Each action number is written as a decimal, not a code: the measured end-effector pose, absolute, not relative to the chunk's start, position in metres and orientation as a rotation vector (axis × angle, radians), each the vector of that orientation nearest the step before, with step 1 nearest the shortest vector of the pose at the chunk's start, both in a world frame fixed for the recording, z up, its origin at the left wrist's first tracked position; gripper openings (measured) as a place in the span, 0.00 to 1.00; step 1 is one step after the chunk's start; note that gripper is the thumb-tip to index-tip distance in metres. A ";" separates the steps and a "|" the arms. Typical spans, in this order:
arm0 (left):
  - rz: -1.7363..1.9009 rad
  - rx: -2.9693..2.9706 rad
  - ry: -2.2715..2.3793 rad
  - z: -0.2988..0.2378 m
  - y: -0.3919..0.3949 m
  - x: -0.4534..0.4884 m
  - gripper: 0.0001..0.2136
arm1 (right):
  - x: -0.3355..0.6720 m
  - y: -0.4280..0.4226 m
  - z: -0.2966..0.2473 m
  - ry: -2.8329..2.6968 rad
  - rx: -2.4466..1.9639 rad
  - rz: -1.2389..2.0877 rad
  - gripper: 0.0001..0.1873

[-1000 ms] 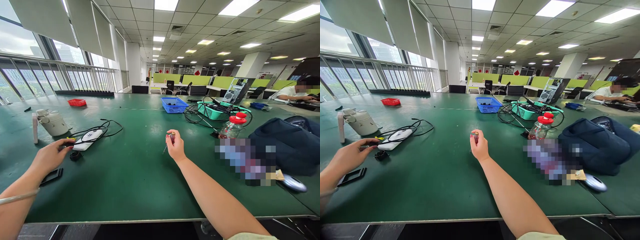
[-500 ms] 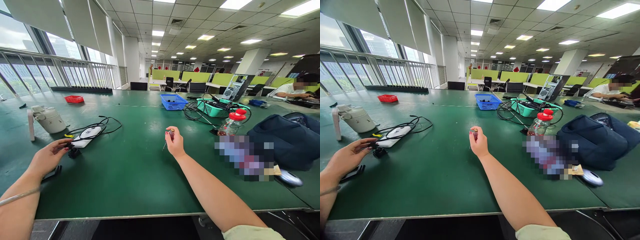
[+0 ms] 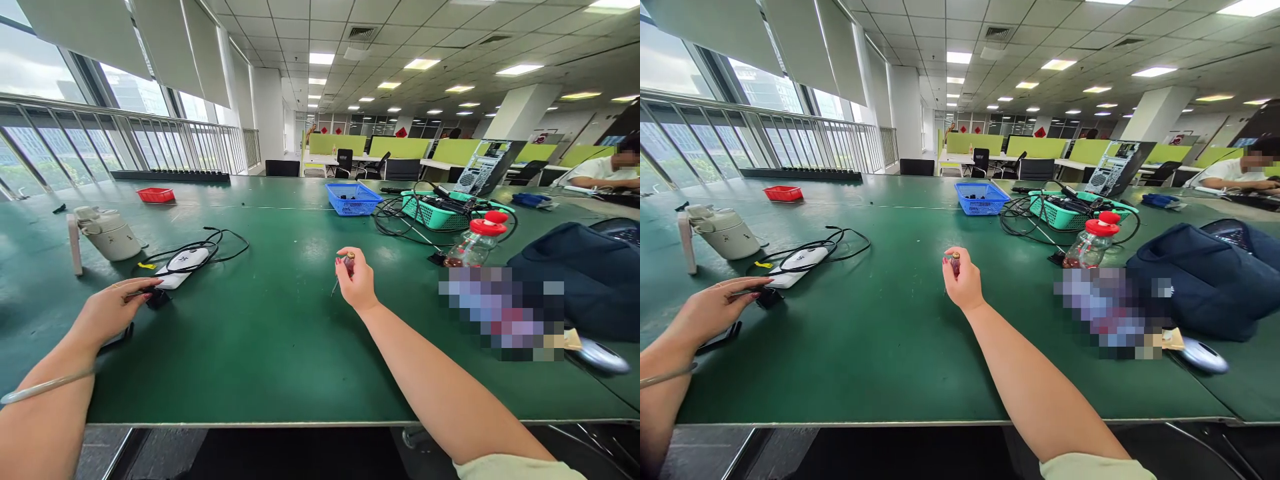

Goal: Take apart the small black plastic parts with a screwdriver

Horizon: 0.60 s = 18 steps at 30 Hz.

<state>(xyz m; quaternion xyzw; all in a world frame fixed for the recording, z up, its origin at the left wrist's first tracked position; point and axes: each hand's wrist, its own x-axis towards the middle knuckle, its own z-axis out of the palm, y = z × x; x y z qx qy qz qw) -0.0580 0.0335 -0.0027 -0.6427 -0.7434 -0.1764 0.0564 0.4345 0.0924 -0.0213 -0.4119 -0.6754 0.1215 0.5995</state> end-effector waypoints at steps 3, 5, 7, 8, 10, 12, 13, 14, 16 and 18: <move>-0.474 -1.983 -2.215 -0.004 0.034 -0.061 0.27 | 0.435 0.092 -0.022 -1.568 -0.956 0.290 0.09; -0.424 -2.002 -2.220 -0.006 0.035 -0.063 0.27 | 0.435 0.092 -0.022 -1.569 -0.955 0.291 0.09; -0.382 -2.023 -2.217 -0.007 0.036 -0.065 0.27 | 0.435 0.092 -0.022 -1.567 -0.957 0.291 0.09; -0.369 -2.029 -2.208 -0.008 0.037 -0.066 0.27 | 0.435 0.092 -0.022 -1.566 -0.959 0.291 0.09; -0.343 -2.042 -2.178 -0.010 0.039 -0.066 0.26 | 0.435 0.092 -0.022 -1.563 -0.961 0.291 0.09; -0.306 -2.031 -2.169 -0.010 0.040 -0.066 0.26 | 0.435 0.092 -0.022 -1.562 -0.963 0.294 0.09; -0.282 -2.016 -2.176 -0.011 0.041 -0.065 0.26 | 0.435 0.092 -0.022 -1.564 -0.963 0.297 0.09; -0.256 -2.003 -2.186 -0.011 0.041 -0.064 0.26 | 0.435 0.092 -0.022 -1.565 -0.964 0.301 0.09; -0.221 -1.990 -2.202 -0.010 0.042 -0.063 0.27 | 0.435 0.092 -0.023 -1.564 -0.967 0.310 0.09; -0.218 -1.995 -2.195 -0.010 0.042 -0.062 0.26 | 0.435 0.092 -0.023 -1.561 -0.969 0.312 0.09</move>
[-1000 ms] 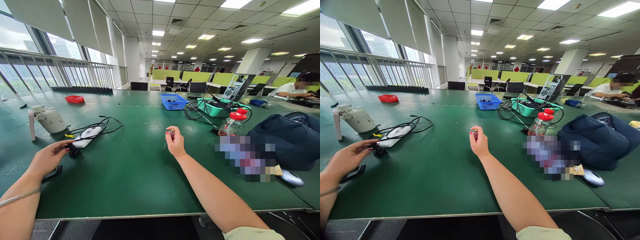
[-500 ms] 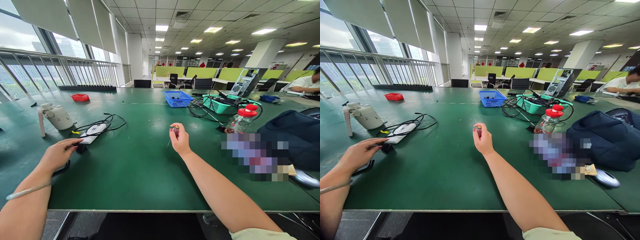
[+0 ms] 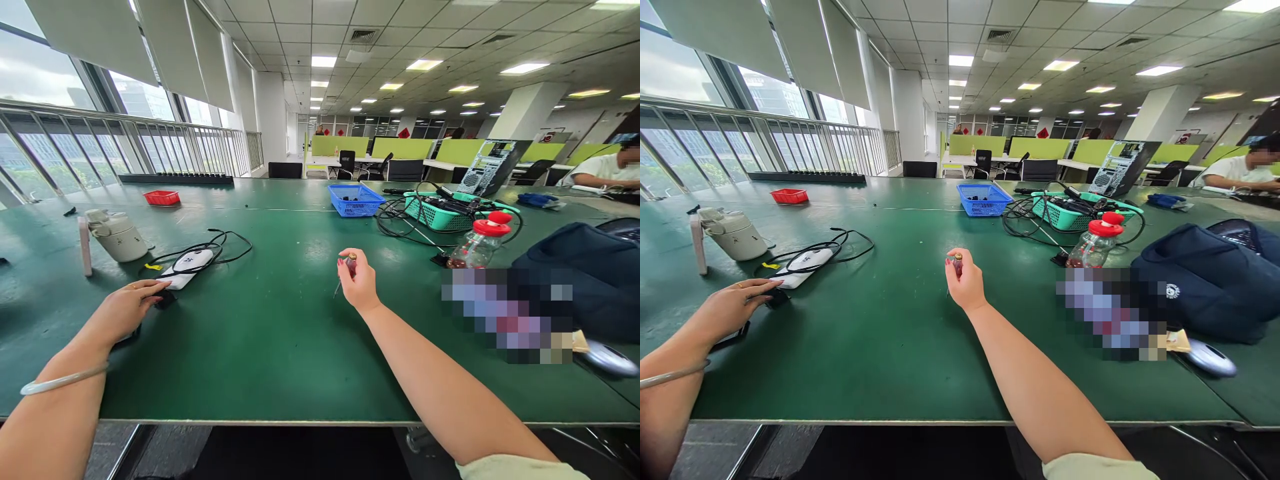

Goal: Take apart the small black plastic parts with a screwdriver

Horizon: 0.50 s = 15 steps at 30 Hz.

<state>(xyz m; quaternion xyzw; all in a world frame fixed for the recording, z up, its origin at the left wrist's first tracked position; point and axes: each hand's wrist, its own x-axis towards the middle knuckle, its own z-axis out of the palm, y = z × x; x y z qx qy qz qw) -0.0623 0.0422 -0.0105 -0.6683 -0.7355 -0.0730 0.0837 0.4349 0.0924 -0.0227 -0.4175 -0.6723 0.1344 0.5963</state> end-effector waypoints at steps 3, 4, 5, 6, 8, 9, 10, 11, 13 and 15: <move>-0.232 -2.006 -2.171 -0.012 0.043 -0.063 0.27 | 0.435 0.092 -0.022 -1.566 -0.970 0.305 0.09; -0.233 -2.013 -2.164 -0.013 0.043 -0.064 0.27 | 0.435 0.092 -0.022 -1.570 -0.969 0.302 0.09; -0.236 -2.026 -2.158 -0.013 0.043 -0.064 0.27 | 0.435 0.092 -0.022 -1.572 -0.968 0.301 0.09; -0.242 -2.041 -2.153 -0.014 0.043 -0.065 0.27 | 0.435 0.093 -0.022 -1.573 -0.967 0.300 0.09; -0.267 -2.065 -2.146 -0.014 0.041 -0.065 0.27 | 0.435 0.093 -0.021 -1.574 -0.965 0.298 0.09; -0.283 -2.067 -2.145 -0.013 0.040 -0.064 0.27 | 0.435 0.093 -0.021 -1.574 -0.963 0.297 0.09; -0.304 -2.057 -2.149 -0.012 0.039 -0.064 0.27 | 0.435 0.093 -0.022 -1.573 -0.959 0.296 0.09; -0.326 -2.033 -2.158 -0.011 0.038 -0.063 0.27 | 0.435 0.093 -0.022 -1.574 -0.954 0.295 0.09; -0.374 -1.969 -2.177 -0.008 0.036 -0.060 0.28 | 0.435 0.093 -0.022 -1.575 -0.942 0.295 0.09; -0.407 -1.923 -2.193 -0.004 0.035 -0.056 0.28 | 0.435 0.093 -0.021 -1.576 -0.934 0.296 0.09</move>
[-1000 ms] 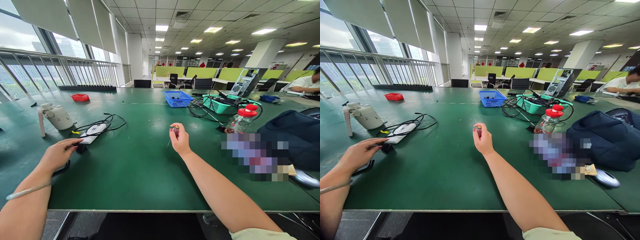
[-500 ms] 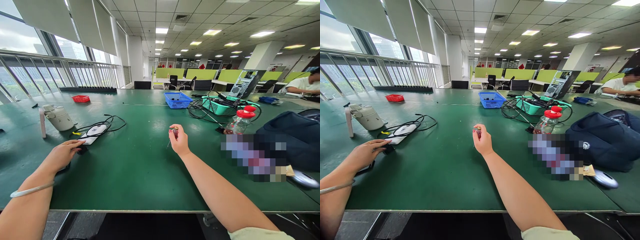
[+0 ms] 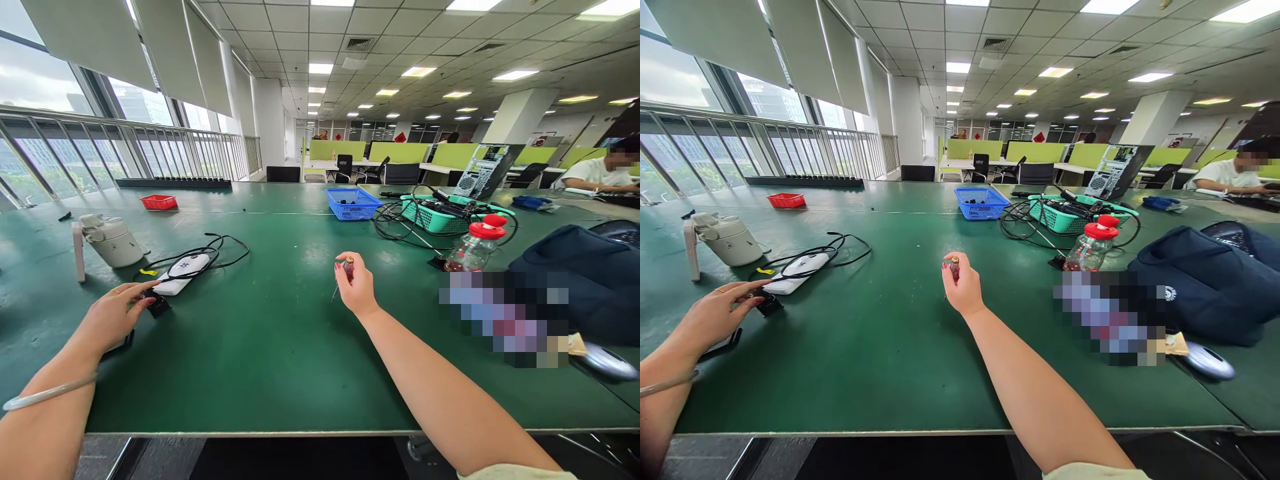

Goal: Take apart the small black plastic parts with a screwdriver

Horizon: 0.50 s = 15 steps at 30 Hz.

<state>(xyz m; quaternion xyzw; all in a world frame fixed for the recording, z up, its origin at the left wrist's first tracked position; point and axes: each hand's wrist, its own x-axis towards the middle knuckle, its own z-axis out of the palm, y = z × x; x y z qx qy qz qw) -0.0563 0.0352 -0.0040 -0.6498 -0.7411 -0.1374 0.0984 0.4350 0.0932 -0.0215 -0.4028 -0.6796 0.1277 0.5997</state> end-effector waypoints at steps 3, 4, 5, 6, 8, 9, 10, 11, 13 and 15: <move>-0.388 -1.871 -2.247 0.002 0.034 -0.047 0.29 | 0.435 0.093 -0.021 -1.577 -0.929 0.284 0.08; -0.360 -1.838 -2.286 0.003 0.034 -0.043 0.29 | 0.435 0.093 -0.021 -1.580 -0.929 0.278 0.08; -0.324 -1.796 -2.335 0.005 0.034 -0.039 0.30 | 0.434 0.093 -0.021 -1.584 -0.930 0.273 0.08; -0.284 -1.750 -2.383 0.007 0.034 -0.034 0.31 | 0.434 0.093 -0.021 -1.588 -0.931 0.269 0.08; -0.205 -1.667 -2.468 0.011 0.033 -0.025 0.32 | 0.434 0.093 -0.020 -1.592 -0.936 0.267 0.08; -0.172 -1.640 -2.501 0.013 0.033 -0.020 0.32 | 0.434 0.093 -0.020 -1.593 -0.939 0.269 0.08; -0.147 -1.622 -2.529 0.014 0.033 -0.016 0.32 | 0.434 0.092 -0.020 -1.595 -0.941 0.272 0.08; -0.130 -1.609 -2.554 0.015 0.033 -0.013 0.32 | 0.435 0.092 -0.021 -1.596 -0.942 0.275 0.08; -0.115 -1.590 -2.604 0.017 0.033 -0.008 0.33 | 0.435 0.092 -0.021 -1.598 -0.944 0.277 0.08; -0.106 -1.572 -2.646 0.017 0.034 -0.006 0.33 | 0.435 0.092 -0.021 -1.595 -0.946 0.278 0.08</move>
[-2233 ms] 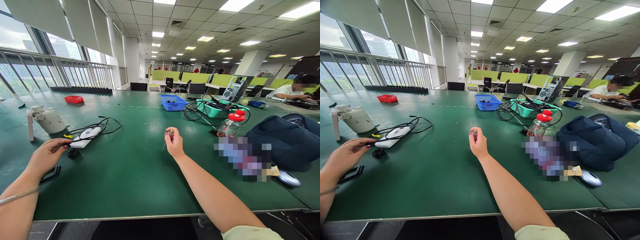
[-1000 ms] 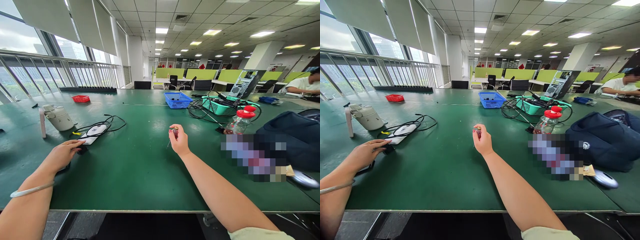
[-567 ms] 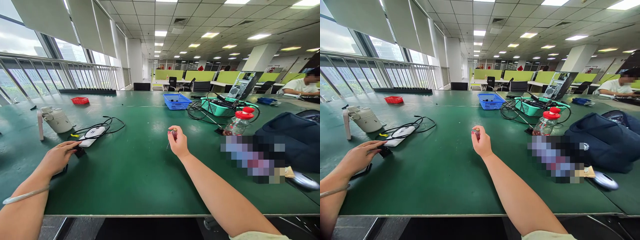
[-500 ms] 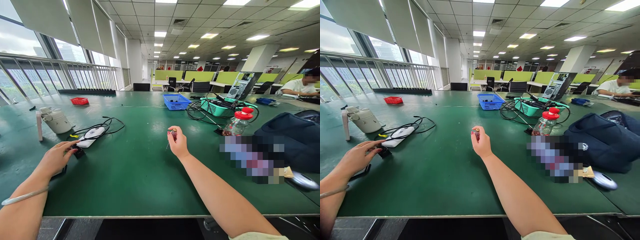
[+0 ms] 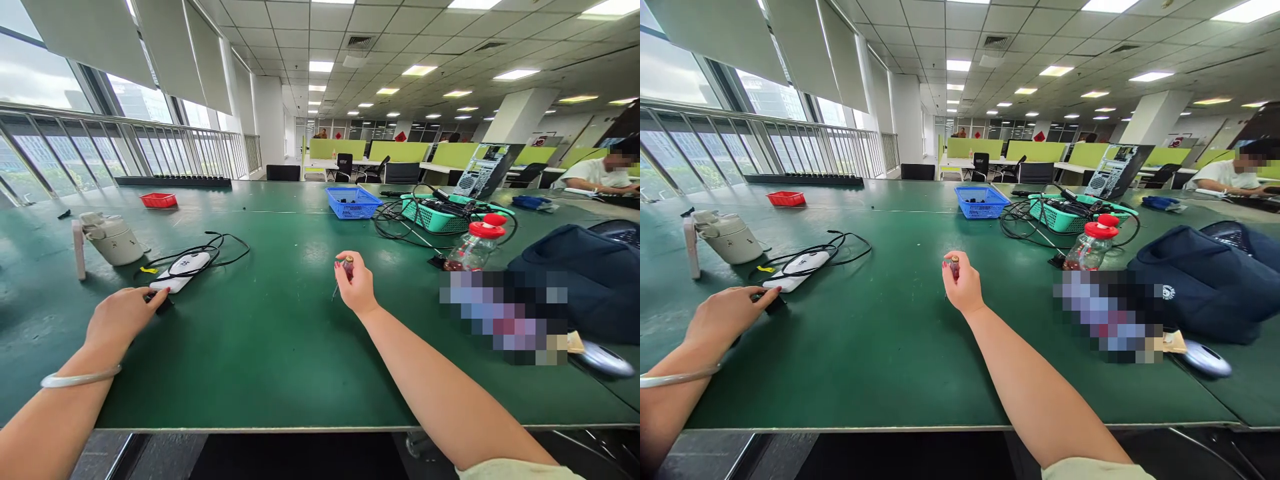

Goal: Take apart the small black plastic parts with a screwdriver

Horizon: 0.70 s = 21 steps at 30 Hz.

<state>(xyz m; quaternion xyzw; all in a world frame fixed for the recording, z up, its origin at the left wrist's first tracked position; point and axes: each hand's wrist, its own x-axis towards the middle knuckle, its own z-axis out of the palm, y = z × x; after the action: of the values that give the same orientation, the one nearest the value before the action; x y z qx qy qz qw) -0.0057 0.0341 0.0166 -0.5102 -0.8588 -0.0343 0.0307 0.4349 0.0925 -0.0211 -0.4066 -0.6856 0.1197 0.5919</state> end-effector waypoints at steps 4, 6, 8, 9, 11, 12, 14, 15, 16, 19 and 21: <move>-0.045 -1.580 -2.644 0.013 0.036 -0.006 0.33 | 0.435 0.093 -0.021 -1.587 -0.947 0.287 0.08; 0.005 -1.607 -2.623 0.012 0.037 -0.005 0.33 | 0.435 0.094 -0.021 -1.586 -0.947 0.291 0.09; 0.062 -1.646 -2.614 0.013 0.038 -0.003 0.32 | 0.434 0.094 -0.021 -1.588 -0.951 0.296 0.09; 0.088 -1.660 -2.620 0.014 0.037 -0.002 0.31 | 0.434 0.094 -0.021 -1.590 -0.953 0.299 0.09; 0.106 -1.679 -2.636 0.019 0.034 -0.002 0.31 | 0.434 0.094 -0.021 -1.589 -0.954 0.302 0.09; 0.092 -1.684 -2.638 0.020 0.032 -0.005 0.32 | 0.434 0.093 -0.021 -1.588 -0.954 0.303 0.09; 0.013 -1.684 -2.609 0.018 0.024 -0.020 0.36 | 0.434 0.093 -0.020 -1.584 -0.950 0.305 0.09; -0.039 -1.691 -2.570 0.013 0.019 -0.032 0.38 | 0.434 0.093 -0.020 -1.582 -0.950 0.306 0.09; -0.101 -1.680 -2.532 0.004 0.014 -0.047 0.41 | 0.434 0.093 -0.020 -1.579 -0.950 0.307 0.08; -0.191 -1.802 -2.429 -0.038 -0.003 -0.101 0.44 | 0.433 0.093 -0.019 -1.577 -0.943 0.308 0.08; -0.230 -1.795 -2.450 -0.069 -0.013 -0.131 0.40 | 0.433 0.094 -0.020 -1.581 -0.935 0.307 0.08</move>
<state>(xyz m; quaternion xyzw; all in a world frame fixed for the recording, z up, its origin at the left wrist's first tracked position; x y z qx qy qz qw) -0.1306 -0.0128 -0.0691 -0.5887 -0.8034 -0.0753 0.0480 0.4330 0.0937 -0.0195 -0.4027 -0.6810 0.1322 0.5971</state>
